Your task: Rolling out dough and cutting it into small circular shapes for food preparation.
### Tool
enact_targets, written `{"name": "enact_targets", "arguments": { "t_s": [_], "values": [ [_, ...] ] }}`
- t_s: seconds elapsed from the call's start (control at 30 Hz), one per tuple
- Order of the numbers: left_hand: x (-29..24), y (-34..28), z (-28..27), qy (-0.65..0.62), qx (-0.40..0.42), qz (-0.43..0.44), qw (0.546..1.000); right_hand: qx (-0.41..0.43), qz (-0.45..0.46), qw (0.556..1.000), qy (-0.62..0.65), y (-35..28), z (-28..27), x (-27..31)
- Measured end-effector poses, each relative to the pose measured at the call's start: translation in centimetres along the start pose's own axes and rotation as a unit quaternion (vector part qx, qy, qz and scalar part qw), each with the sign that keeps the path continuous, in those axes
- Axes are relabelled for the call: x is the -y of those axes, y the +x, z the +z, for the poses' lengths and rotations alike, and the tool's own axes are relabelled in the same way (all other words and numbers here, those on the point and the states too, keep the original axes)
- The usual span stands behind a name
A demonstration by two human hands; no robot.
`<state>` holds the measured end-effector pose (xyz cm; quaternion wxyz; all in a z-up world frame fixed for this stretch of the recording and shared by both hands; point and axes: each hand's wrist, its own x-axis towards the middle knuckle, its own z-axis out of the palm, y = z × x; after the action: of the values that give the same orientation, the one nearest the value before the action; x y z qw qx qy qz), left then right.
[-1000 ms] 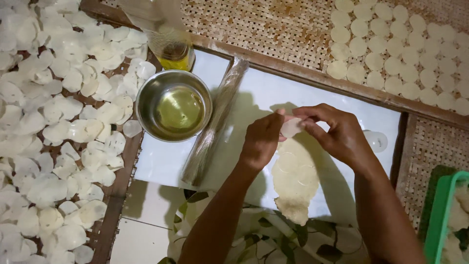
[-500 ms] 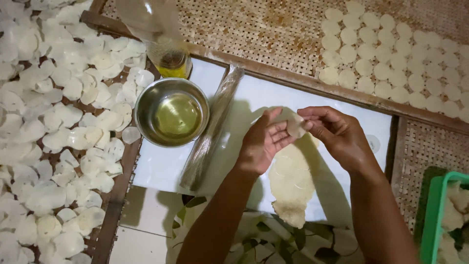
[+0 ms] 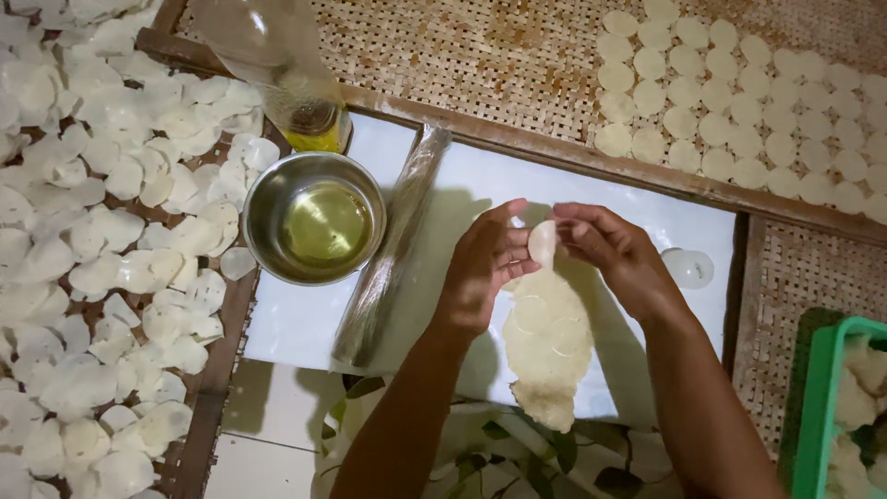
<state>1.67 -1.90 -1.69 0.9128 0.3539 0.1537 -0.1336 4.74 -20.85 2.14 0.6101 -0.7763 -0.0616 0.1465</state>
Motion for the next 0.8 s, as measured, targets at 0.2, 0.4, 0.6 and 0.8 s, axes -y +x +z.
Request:
{"name": "enact_targets", "arguments": {
  "t_s": [0.2, 0.4, 0.6, 0.8],
  "values": [
    [-0.9, -0.9, 0.8, 0.054, 0.039, 0.001, 0.998, 0.033, 0.052, 0.991, 0.116, 1.4, -0.2, -1.2],
    [-0.3, -0.6, 0.1, 0.079, 0.020, 0.020, 0.996, 0.050, 0.014, 0.997, 0.058, 1.0, -1.5, -1.4],
    [0.3, -0.4, -0.3, 0.095, 0.024, 0.046, 0.994, 0.042, -0.025, 0.999, 0.006, 0.4, -2.0, -0.6],
    [-0.9, -1.4, 1.5, 0.129, -0.014, 0.044, 0.991, 0.035, -0.031, 0.999, 0.010, 0.9, -2.9, 0.5]
  ]
}}
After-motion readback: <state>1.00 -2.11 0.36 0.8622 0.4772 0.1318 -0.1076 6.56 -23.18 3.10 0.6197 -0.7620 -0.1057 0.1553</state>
